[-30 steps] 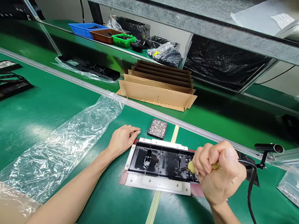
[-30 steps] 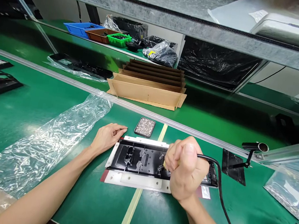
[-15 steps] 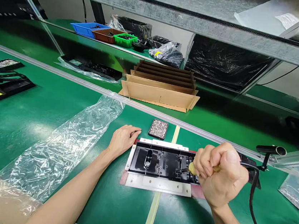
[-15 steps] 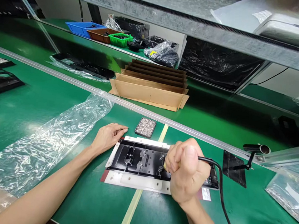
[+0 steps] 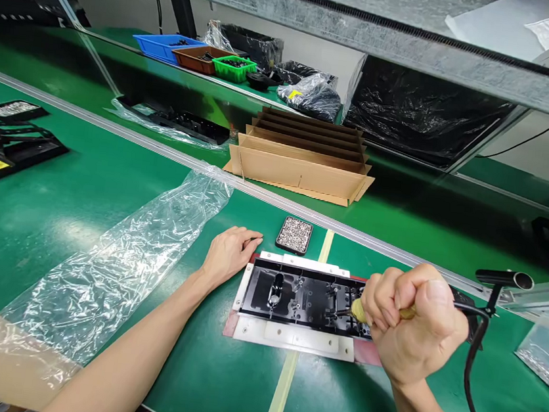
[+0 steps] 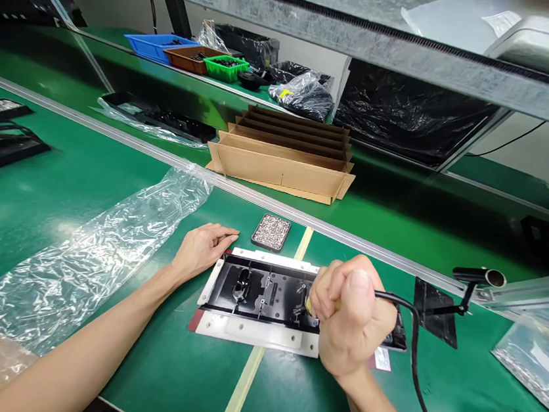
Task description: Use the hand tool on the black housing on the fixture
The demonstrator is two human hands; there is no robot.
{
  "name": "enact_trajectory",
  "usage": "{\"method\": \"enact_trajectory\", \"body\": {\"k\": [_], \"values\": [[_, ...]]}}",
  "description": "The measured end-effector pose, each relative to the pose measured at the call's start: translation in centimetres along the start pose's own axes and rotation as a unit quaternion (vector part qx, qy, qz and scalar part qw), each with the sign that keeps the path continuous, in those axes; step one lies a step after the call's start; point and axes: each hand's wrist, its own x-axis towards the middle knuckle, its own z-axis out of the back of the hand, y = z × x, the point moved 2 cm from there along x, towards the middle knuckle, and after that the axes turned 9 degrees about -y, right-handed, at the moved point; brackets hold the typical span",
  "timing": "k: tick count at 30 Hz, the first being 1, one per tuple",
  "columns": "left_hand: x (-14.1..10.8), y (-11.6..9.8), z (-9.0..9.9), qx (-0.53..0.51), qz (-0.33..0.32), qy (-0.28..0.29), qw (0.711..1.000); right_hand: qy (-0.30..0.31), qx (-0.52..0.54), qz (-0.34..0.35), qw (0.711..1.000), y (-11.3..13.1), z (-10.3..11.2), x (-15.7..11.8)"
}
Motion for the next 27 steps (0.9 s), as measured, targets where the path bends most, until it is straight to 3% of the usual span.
{"method": "enact_trajectory", "body": {"k": [13, 27], "values": [[0.2, -1.1, 1.0, 0.007, 0.009, 0.003, 1.000, 0.000, 0.006, 0.009, 1.000, 0.5, -0.3, 0.2], [-0.1, -0.8, 0.6, 0.005, 0.007, -0.005, 1.000, 0.005, 0.002, 0.010, 1.000, 0.7, -0.4, 0.2]]}}
